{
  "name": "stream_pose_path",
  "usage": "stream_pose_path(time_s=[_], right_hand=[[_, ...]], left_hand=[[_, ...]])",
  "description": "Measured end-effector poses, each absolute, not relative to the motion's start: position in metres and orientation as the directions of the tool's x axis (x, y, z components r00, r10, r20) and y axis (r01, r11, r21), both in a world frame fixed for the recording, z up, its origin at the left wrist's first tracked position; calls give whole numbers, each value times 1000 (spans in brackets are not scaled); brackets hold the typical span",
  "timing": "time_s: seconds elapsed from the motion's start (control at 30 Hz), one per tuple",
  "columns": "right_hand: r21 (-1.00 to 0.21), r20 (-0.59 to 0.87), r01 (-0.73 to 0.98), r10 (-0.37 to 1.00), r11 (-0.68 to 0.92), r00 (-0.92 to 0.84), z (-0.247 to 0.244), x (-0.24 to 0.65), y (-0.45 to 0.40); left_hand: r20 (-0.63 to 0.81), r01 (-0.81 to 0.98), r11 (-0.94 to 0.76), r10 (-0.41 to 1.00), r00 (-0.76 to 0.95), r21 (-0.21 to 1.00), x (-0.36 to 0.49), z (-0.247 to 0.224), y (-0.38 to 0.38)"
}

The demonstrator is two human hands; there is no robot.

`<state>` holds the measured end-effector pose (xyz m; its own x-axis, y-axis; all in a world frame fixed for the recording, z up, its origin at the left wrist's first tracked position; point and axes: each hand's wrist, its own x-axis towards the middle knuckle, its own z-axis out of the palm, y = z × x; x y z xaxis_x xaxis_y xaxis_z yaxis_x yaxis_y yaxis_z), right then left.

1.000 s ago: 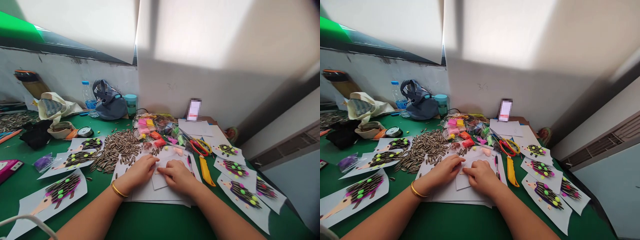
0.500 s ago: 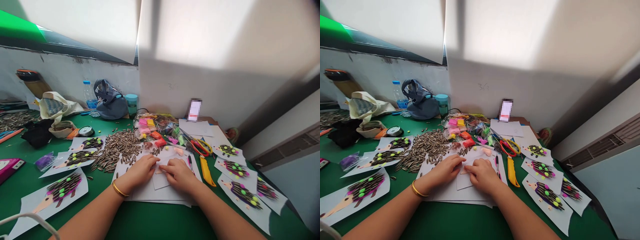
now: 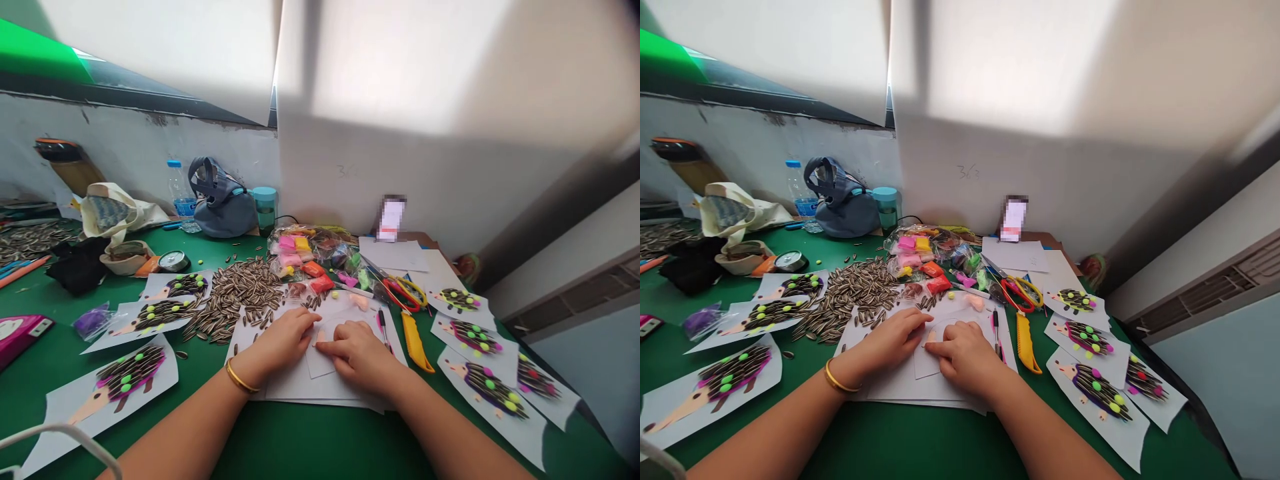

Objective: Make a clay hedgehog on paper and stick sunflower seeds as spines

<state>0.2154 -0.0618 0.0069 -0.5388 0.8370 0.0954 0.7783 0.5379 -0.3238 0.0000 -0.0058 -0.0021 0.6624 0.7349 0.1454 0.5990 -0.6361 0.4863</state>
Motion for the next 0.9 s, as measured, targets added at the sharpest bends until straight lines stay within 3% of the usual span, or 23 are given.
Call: stream_pose_path(time_s=[0.37, 0.9], right_hand=[[-394, 130, 789, 878, 472, -460, 5, 229, -55], [-391, 89, 776, 860, 494, -502, 6, 225, -57]], left_hand=[[150, 588, -648, 724, 673, 485, -2, -5, -6], [158, 583, -646, 725, 670, 493, -2, -5, -6]])
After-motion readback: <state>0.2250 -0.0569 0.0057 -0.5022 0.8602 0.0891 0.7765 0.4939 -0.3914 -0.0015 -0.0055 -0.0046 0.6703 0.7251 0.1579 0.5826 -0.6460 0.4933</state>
